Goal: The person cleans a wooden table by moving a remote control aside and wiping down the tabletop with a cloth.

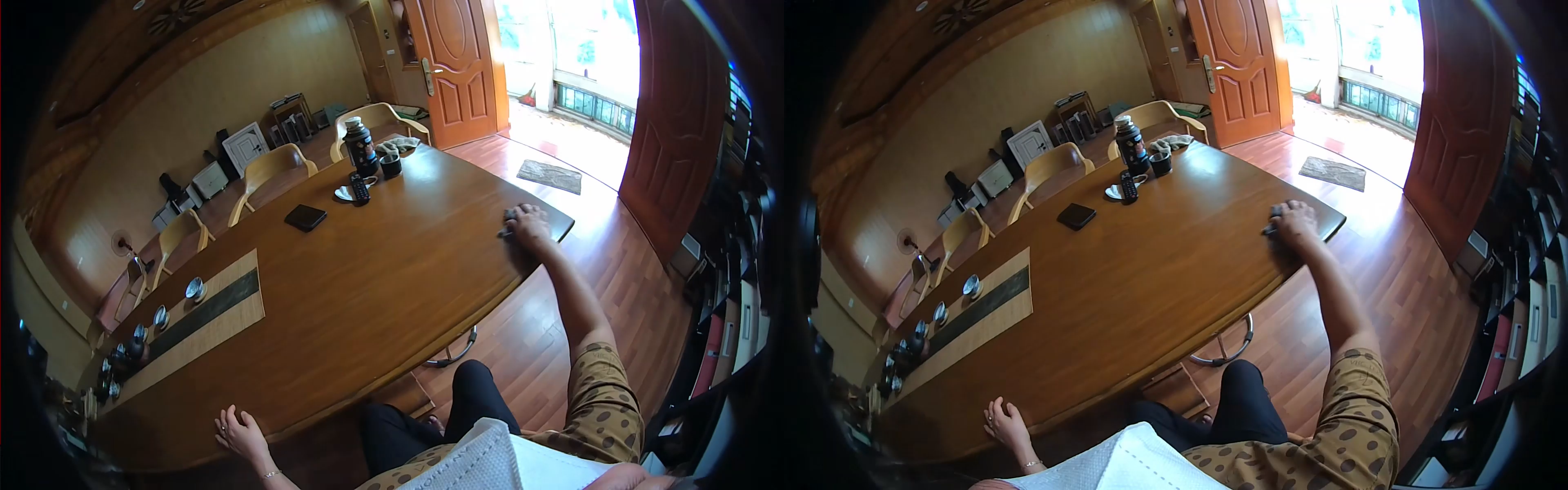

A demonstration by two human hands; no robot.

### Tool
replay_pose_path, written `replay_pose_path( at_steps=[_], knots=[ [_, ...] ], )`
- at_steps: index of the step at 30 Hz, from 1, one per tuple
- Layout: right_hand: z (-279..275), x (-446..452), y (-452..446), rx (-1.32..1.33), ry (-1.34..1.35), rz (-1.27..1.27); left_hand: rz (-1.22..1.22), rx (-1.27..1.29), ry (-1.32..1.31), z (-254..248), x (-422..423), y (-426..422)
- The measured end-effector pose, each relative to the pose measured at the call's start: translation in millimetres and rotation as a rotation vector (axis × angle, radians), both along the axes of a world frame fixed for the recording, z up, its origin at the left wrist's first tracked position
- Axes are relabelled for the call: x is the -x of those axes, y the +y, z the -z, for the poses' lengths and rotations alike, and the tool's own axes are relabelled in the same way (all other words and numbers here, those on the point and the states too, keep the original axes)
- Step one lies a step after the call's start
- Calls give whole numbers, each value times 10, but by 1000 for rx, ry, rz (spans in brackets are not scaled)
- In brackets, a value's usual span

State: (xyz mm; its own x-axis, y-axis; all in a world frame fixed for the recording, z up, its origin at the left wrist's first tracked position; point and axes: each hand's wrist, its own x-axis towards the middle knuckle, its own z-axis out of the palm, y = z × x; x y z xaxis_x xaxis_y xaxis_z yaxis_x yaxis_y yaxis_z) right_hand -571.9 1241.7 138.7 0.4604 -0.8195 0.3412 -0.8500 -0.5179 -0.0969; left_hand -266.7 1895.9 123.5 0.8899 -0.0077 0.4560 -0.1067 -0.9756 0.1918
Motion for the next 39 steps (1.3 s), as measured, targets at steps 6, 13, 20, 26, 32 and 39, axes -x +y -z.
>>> replay_pose_path(
  at_steps=[6,13,20,26,32,39],
  knots=[
    [-101,-516,49,-150,-22,38,34,18,-68,32,-1,9],
    [-227,-2281,2440,-105,-11,-988,42,38,-83,61,-11,33],
    [75,-2632,3787,-16,-157,-1522,77,51,-73,47,-38,87],
    [-273,-2236,1918,-9,-35,-1012,80,42,-89,89,-24,98],
    [-208,-797,12,-131,6,-73,79,59,-99,61,-15,59],
    [-9,-781,-374,-150,-33,264,86,31,-93,38,17,22]
  ],
)
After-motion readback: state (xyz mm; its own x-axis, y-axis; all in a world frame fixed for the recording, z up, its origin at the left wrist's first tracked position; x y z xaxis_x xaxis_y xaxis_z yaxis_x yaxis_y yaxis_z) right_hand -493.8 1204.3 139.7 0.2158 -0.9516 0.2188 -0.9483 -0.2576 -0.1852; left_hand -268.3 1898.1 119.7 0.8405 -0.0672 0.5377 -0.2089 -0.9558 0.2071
